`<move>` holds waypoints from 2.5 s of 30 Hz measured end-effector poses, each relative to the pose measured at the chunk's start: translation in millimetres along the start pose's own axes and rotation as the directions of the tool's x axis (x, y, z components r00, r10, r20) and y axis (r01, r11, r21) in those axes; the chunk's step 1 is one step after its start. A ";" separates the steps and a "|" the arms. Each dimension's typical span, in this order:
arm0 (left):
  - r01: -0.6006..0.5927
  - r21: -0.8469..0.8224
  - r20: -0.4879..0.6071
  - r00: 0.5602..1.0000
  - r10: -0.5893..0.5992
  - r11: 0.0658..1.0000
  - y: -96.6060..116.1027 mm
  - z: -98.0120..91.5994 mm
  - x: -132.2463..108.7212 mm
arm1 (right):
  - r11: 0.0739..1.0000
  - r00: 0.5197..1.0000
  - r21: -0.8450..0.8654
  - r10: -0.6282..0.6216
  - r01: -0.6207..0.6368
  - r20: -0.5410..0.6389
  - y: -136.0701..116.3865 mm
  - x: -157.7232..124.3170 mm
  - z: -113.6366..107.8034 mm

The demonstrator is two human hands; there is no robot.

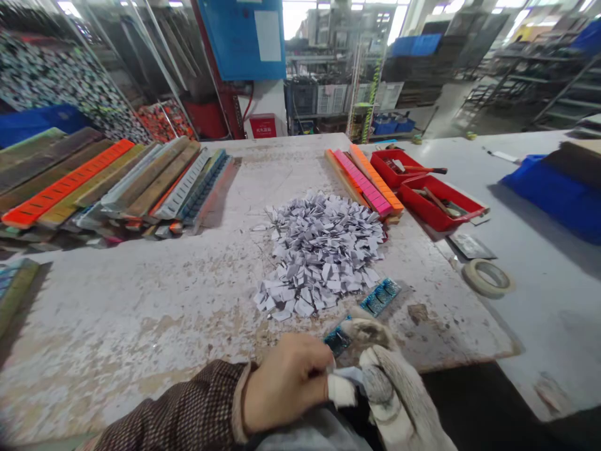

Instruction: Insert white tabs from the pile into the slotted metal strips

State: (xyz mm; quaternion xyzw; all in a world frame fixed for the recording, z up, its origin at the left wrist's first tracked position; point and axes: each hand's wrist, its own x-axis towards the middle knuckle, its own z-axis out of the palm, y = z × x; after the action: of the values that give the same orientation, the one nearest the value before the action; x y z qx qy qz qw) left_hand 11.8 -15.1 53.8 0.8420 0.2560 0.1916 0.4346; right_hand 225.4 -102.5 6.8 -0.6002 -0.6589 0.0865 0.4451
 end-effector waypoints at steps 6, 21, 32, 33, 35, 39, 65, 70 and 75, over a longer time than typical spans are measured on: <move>-0.105 0.068 -0.097 0.989 0.111 0.992 -10.3 14.6 0.3 | 0.982 0.996 0.170 -0.089 0.085 0.019 -17.1 10.6 17.5; 0.331 0.781 -0.166 0.927 -0.335 0.530 -81.8 -58.8 8.8 | 0.809 0.933 -0.467 -0.332 0.356 0.137 55.5 56.6 5.7; 0.424 0.328 -0.278 0.897 -0.343 0.844 -97.1 -52.7 -2.8 | 0.792 0.902 -0.441 -0.321 0.422 0.288 50.9 64.0 12.6; 0.428 0.223 -0.283 0.888 -0.362 0.876 -96.9 -52.2 -4.3 | 0.800 0.902 -0.430 -0.314 0.419 0.296 51.5 64.4 14.6; 0.424 0.023 -0.277 0.873 -0.402 0.905 -96.4 -50.4 -7.1 | 0.802 0.900 -0.426 -0.304 0.419 0.313 54.2 65.1 18.1; 0.360 -0.225 -0.244 0.879 -0.410 0.905 -95.4 -44.1 -12.9 | 0.800 0.883 -0.404 -0.314 0.444 0.349 63.8 64.8 18.3; 0.059 0.136 -0.410 0.912 0.002 0.989 -57.0 -27.7 9.0 | 0.968 0.984 -0.172 -0.178 0.180 0.027 9.9 57.1 21.8; -0.336 0.173 -0.386 0.842 0.378 0.926 -26.3 -19.4 7.6 | 0.991 0.997 0.123 -0.061 0.055 0.043 -5.7 56.9 29.3; -0.297 0.157 -0.277 0.902 0.330 0.942 -24.7 -24.2 6.4 | 0.985 1.000 0.173 0.007 -0.008 0.003 1.8 56.4 25.8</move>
State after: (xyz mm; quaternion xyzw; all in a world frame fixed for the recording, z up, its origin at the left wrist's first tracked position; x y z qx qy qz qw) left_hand -2.8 16.2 47.3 0.8561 0.1901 0.3698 0.3068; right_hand 215.4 -42.3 17.6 -0.5615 -0.6472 0.1458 0.4946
